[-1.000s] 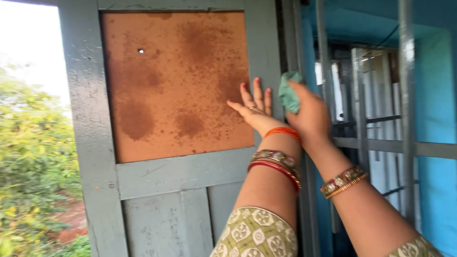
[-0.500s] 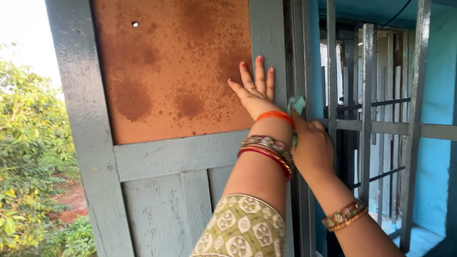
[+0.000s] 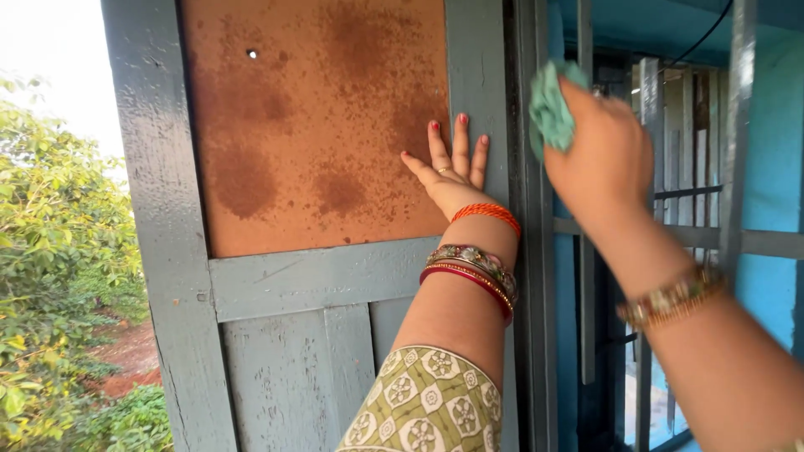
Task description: Cleaning a wooden window frame and glass using a spray bottle and a cloth.
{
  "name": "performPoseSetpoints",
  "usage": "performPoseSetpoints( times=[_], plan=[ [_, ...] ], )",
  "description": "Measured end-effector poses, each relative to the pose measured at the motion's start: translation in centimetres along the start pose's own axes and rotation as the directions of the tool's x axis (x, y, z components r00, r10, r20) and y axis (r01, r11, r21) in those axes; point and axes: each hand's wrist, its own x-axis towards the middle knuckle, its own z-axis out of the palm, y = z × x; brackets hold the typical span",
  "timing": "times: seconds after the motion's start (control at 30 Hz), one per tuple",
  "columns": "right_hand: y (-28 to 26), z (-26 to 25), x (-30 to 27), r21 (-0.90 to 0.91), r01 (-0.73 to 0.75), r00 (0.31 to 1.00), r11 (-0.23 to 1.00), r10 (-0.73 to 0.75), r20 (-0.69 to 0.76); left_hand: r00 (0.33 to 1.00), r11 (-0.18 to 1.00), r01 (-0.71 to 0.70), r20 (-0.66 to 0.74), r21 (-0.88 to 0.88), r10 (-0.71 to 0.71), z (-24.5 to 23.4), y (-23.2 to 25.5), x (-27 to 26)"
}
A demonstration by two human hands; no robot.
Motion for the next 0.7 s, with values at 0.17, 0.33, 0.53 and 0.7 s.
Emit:
performPoseSetpoints(
  times=[0.17, 0.33, 0.53, 0.7],
  plan=[
    [1.1, 5.5, 2.5, 0.213, -0.142, 0.979, 0.967, 0.105, 0.176, 0.999, 1.000, 0.014, -0.034, 0.011, -0.013, 0.4, -0.3, 0.3],
    [-0.5, 5.8, -0.5, 0.228, -0.197, 0.972, 0.954, 0.160, 0.173, 0.998, 1.000, 0.012, -0.054, -0.009, -0.013, 0.4, -0.2, 0.5],
    [-1.3, 4.8, -5.9, 0.059, -0.182, 0.960, 0.981, 0.164, 0.228, 0.998, 1.000, 0.007, -0.057, -0.017, -0.008, 0.7, 0.0, 0.7],
    [0.0, 4.3, -13.8, 0.054, -0.171, 0.953, 0.984, 0.151, 0.263, 0.996, 1.000, -0.008, -0.087, -0.007, 0.008, 0.8, 0.0, 0.4]
  ],
)
